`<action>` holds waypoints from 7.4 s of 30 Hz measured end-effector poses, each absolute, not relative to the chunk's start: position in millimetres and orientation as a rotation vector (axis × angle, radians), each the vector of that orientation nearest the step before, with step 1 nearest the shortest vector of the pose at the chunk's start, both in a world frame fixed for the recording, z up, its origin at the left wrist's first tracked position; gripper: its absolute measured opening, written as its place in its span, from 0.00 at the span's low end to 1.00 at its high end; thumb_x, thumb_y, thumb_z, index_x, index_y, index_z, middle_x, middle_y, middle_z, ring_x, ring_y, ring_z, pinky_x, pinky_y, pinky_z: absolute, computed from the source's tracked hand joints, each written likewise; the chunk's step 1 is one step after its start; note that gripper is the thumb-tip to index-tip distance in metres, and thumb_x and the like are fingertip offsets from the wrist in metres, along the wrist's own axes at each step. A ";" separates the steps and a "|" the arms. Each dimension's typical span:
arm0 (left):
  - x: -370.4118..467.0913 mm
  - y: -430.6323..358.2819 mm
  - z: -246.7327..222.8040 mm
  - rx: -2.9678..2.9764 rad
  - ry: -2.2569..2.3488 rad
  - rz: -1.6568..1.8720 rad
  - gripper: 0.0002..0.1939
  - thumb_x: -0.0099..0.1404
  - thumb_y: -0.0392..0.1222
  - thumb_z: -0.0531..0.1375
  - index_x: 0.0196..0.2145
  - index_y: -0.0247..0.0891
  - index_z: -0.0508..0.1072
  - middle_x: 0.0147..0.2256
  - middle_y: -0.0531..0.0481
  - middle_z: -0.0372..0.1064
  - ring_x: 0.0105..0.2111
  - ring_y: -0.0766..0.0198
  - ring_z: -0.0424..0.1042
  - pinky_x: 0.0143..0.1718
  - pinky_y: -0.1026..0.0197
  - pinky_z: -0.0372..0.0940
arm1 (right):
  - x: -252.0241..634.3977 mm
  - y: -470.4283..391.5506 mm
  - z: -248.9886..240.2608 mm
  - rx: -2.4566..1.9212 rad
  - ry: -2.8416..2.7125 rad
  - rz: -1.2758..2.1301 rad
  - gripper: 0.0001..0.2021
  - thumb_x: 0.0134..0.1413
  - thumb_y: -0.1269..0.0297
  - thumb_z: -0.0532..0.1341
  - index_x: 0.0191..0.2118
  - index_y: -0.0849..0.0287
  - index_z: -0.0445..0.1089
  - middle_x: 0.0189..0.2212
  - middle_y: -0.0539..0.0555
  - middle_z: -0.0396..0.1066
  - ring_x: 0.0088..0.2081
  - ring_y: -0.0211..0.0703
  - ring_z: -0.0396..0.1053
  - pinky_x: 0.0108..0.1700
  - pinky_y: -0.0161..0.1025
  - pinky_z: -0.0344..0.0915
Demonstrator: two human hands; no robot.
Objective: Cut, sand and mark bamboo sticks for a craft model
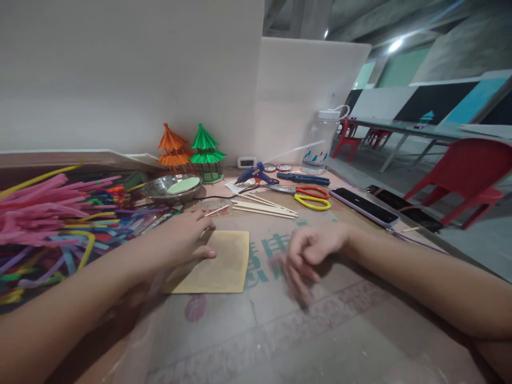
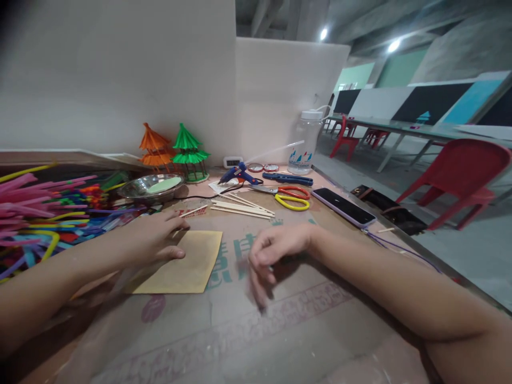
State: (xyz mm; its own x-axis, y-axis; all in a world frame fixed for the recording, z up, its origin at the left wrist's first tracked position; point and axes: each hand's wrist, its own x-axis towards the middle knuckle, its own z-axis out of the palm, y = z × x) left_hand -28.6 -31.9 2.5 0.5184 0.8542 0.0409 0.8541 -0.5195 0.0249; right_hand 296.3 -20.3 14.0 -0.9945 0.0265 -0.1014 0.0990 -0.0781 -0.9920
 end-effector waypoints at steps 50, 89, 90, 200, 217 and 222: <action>26.4 -59.0 -12.4 2.553 1.203 0.601 0.13 0.72 0.48 0.54 0.41 0.39 0.75 0.42 0.46 0.75 0.43 0.57 0.73 0.47 0.55 0.67 | 257.6 -21.7 -15.7 1.152 2.308 -2.970 0.16 0.58 0.50 0.63 0.31 0.58 0.64 0.17 0.48 0.71 0.15 0.32 0.58 0.18 0.30 0.61; 29.3 -65.0 -15.3 2.733 1.059 0.484 0.14 0.72 0.49 0.55 0.48 0.41 0.73 0.48 0.45 0.70 0.50 0.55 0.68 0.52 0.51 0.63 | 258.6 -28.9 -11.6 1.172 3.342 -0.633 0.11 0.65 0.63 0.54 0.33 0.58 0.69 0.29 0.53 0.74 0.32 0.42 0.70 0.36 0.36 0.58; 29.3 -65.1 -15.2 2.728 1.059 0.482 0.14 0.72 0.49 0.55 0.48 0.41 0.73 0.48 0.45 0.70 0.50 0.55 0.68 0.53 0.51 0.63 | 258.7 -28.8 -12.2 1.202 3.346 -0.599 0.11 0.65 0.62 0.54 0.33 0.58 0.69 0.28 0.53 0.74 0.31 0.42 0.70 0.35 0.36 0.58; 21.5 -62.5 -15.1 2.914 0.913 0.379 0.22 0.72 0.50 0.52 0.60 0.43 0.69 0.60 0.45 0.67 0.58 0.49 0.63 0.59 0.45 0.58 | 259.2 -21.2 -9.3 1.415 3.358 -0.700 0.13 0.67 0.60 0.52 0.33 0.58 0.68 0.24 0.50 0.68 0.27 0.39 0.64 0.34 0.35 0.58; 21.2 -62.6 -15.3 2.926 0.908 0.349 0.22 0.72 0.49 0.52 0.60 0.43 0.68 0.60 0.46 0.67 0.58 0.50 0.63 0.60 0.46 0.57 | 264.3 -25.0 -8.4 1.371 3.468 -0.656 0.15 0.67 0.58 0.50 0.32 0.57 0.66 0.26 0.51 0.69 0.29 0.40 0.65 0.34 0.36 0.59; 21.1 -61.8 -15.0 2.957 0.887 0.321 0.23 0.73 0.49 0.51 0.61 0.42 0.67 0.63 0.46 0.64 0.58 0.49 0.63 0.58 0.45 0.58 | 262.5 -24.5 -11.6 1.195 3.466 -0.692 0.13 0.67 0.61 0.50 0.34 0.58 0.67 0.27 0.52 0.70 0.30 0.40 0.67 0.36 0.35 0.61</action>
